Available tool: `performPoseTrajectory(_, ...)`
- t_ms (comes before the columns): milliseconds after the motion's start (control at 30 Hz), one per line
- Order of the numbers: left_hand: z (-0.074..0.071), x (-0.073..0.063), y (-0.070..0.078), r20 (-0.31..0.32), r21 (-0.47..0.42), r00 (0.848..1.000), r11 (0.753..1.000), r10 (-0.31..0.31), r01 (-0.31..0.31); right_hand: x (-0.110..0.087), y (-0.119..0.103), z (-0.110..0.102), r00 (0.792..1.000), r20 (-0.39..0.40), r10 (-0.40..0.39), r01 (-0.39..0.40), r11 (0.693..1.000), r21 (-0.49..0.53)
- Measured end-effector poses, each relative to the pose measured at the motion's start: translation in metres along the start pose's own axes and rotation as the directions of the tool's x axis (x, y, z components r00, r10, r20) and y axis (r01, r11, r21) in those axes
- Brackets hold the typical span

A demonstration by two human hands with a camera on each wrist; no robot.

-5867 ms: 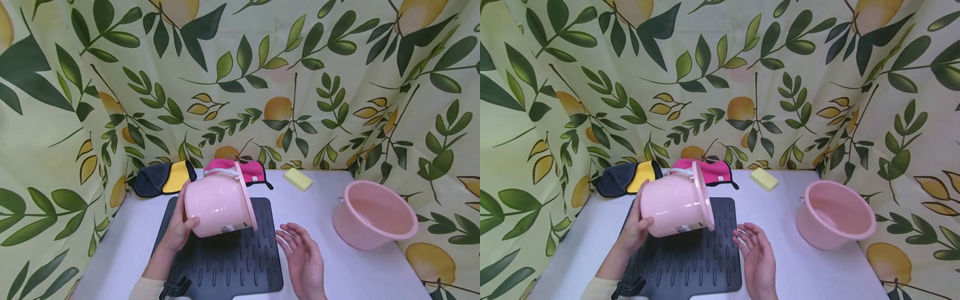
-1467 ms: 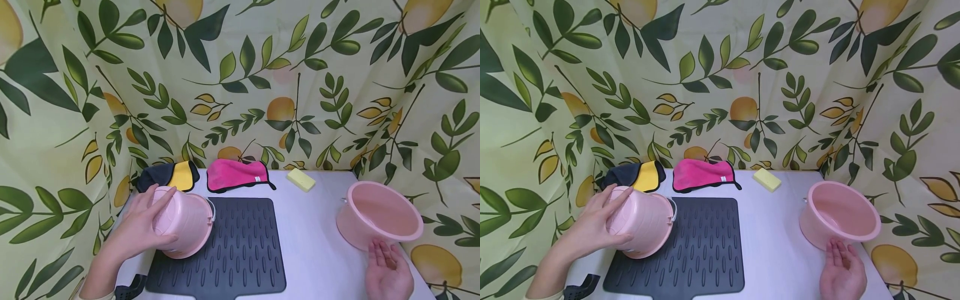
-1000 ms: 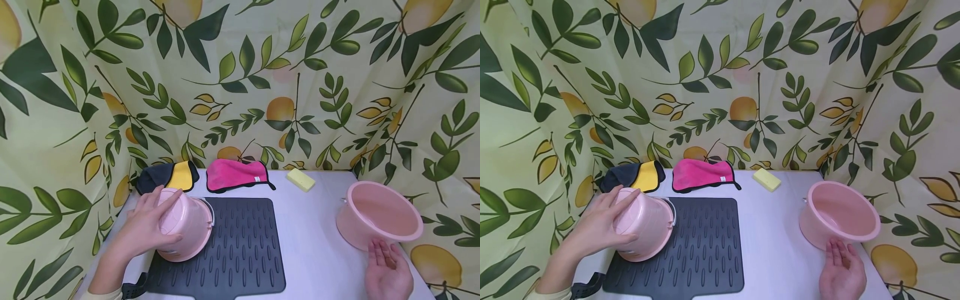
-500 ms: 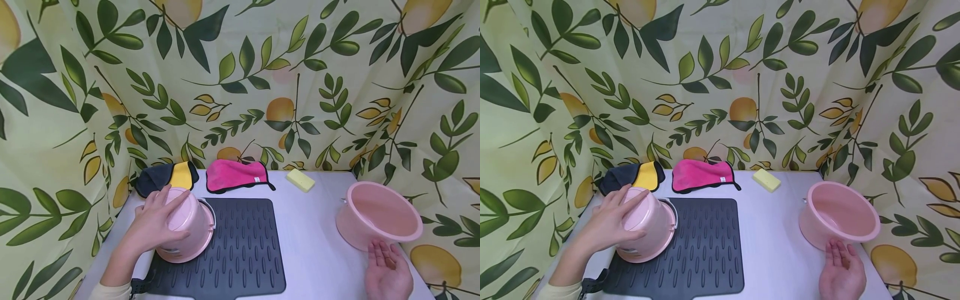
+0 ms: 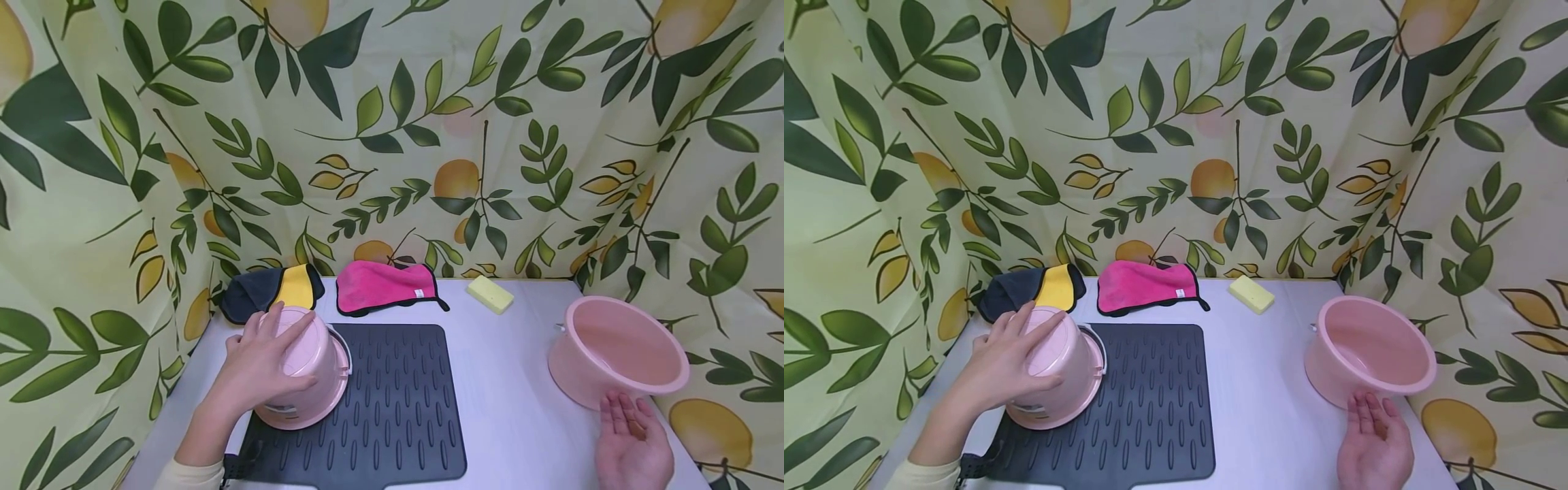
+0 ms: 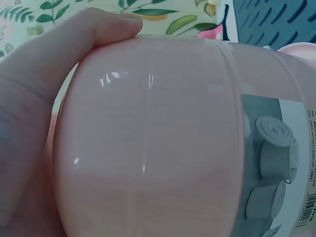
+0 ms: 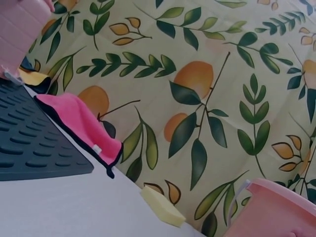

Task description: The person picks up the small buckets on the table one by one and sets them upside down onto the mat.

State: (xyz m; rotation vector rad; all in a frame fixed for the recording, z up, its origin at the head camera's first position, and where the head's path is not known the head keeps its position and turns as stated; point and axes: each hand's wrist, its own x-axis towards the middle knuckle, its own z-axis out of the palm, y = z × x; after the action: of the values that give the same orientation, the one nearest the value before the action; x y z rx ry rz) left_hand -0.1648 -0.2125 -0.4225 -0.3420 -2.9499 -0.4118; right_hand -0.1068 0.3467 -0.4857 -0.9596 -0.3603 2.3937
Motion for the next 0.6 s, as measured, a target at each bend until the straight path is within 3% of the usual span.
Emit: performPoseTrajectory(600,0.0042,0.0049,-0.0014,0.032,0.028,0.999,1.000,-0.006,0.005,0.0003,0.0037,-0.0013,1.000,0.014,0.004,-0.004,1.000,0.025)
